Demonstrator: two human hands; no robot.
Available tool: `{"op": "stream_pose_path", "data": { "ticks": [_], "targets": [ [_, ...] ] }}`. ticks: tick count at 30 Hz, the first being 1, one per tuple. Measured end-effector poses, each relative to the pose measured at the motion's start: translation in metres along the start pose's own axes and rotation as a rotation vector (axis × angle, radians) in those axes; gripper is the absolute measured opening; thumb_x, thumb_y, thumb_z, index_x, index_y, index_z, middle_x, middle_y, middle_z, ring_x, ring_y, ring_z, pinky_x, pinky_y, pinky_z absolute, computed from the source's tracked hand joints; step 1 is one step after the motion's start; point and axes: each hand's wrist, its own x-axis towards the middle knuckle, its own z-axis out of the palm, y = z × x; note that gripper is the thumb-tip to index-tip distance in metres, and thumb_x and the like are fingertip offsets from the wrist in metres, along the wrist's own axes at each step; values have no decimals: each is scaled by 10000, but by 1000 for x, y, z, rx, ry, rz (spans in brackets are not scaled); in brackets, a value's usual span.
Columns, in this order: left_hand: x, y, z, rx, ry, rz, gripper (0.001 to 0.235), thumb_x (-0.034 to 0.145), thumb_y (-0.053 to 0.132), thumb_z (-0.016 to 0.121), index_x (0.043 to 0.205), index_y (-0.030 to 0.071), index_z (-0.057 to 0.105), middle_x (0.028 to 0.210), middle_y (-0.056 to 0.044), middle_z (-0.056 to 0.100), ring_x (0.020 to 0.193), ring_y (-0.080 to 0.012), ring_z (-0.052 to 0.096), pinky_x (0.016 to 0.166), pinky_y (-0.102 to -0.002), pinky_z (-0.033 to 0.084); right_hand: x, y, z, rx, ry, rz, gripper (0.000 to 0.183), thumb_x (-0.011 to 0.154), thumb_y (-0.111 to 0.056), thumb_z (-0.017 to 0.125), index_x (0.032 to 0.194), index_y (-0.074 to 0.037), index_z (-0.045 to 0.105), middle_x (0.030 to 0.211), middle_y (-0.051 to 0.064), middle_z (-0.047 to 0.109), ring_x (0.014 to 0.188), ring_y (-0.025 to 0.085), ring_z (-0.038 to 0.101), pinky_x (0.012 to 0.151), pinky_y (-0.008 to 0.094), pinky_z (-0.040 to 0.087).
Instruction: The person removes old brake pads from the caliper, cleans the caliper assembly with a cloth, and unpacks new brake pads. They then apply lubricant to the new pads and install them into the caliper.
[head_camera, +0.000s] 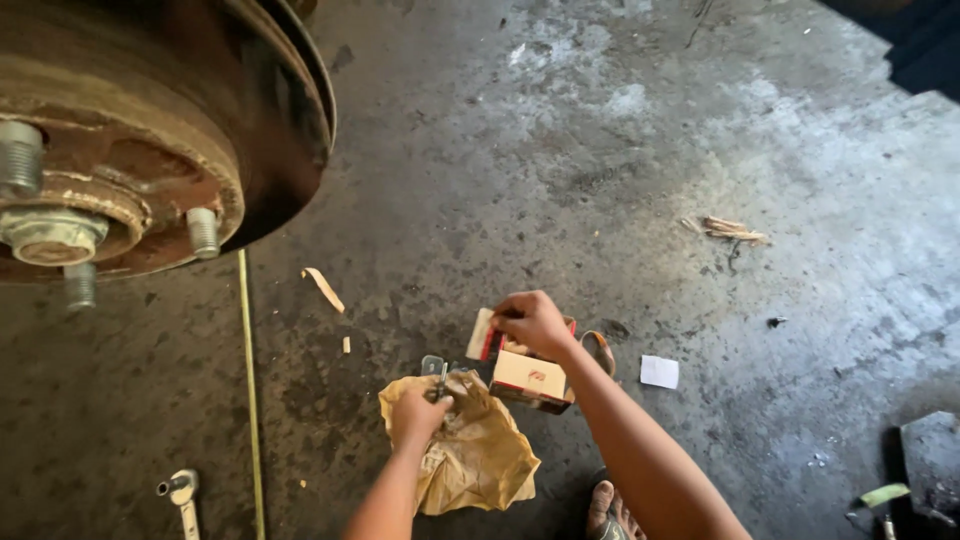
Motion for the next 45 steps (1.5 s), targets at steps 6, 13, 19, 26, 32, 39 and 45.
{"op": "stream_pose_path", "data": {
  "ticks": [6, 13, 19, 26, 32, 39, 45],
  "targets": [
    [-60, 98, -131, -665, 198, 433, 431, 963, 380, 643, 1134, 3, 764, 1049, -276, 740, 1067, -468, 692, 961, -526, 540, -4, -57, 14, -3, -169, -108, 104, 837, -34, 746, 928, -31, 796, 640, 122, 702, 511, 162, 635, 505, 307, 528],
    [-105, 136, -213, -549, 108, 731, 99, 845, 180, 804, 939, 155, 820, 707, -62, 758, 667, -138, 710, 639, -312, 601, -35, -170, 21, 190, -142, -241, 121, 816, -1, 767, 935, -7, 786, 616, 143, 709, 514, 186, 680, 479, 292, 543],
    [-110, 128, -225, -627, 250, 827, 23, 842, 138, 796, 837, 118, 786, 571, -72, 641, 568, -118, 547, 526, -282, 465, -34, -173, 46, 529, -134, -228, 91, 832, 57, 766, 908, 102, 743, 602, 183, 672, 501, 206, 672, 439, 289, 557],
    [-133, 139, -256, -507, 181, 956, 28, 818, 126, 794, 803, 148, 803, 602, -69, 695, 552, -174, 658, 518, -274, 513, -46, -208, 50, 187, -77, -399, 63, 799, 32, 745, 814, -24, 771, 576, 95, 662, 508, 114, 597, 454, 256, 488],
    [-161, 151, -283, -60, 247, 1284, 75, 802, 65, 664, 727, 69, 675, 660, -164, 658, 673, -393, 681, 622, -446, 545, -60, -239, 27, -240, -79, -463, 101, 692, -128, 763, 785, -161, 781, 637, 70, 715, 570, 233, 668, 581, 356, 522],
    [-164, 158, -270, -110, 467, 1418, 190, 807, 187, 732, 688, 161, 586, 640, -19, 560, 660, -253, 638, 612, -322, 532, -82, -270, 21, -193, -52, -309, 90, 742, -124, 705, 814, -125, 758, 634, 115, 675, 576, 208, 611, 604, 371, 519],
    [-174, 167, -262, -169, 870, 1623, 228, 756, 20, 659, 639, 121, 491, 667, -48, 489, 618, -274, 577, 598, -359, 511, -69, -247, 40, 203, 19, -266, 105, 755, -17, 622, 763, -47, 723, 596, 37, 572, 571, 112, 526, 504, 283, 417]
  ]
}}
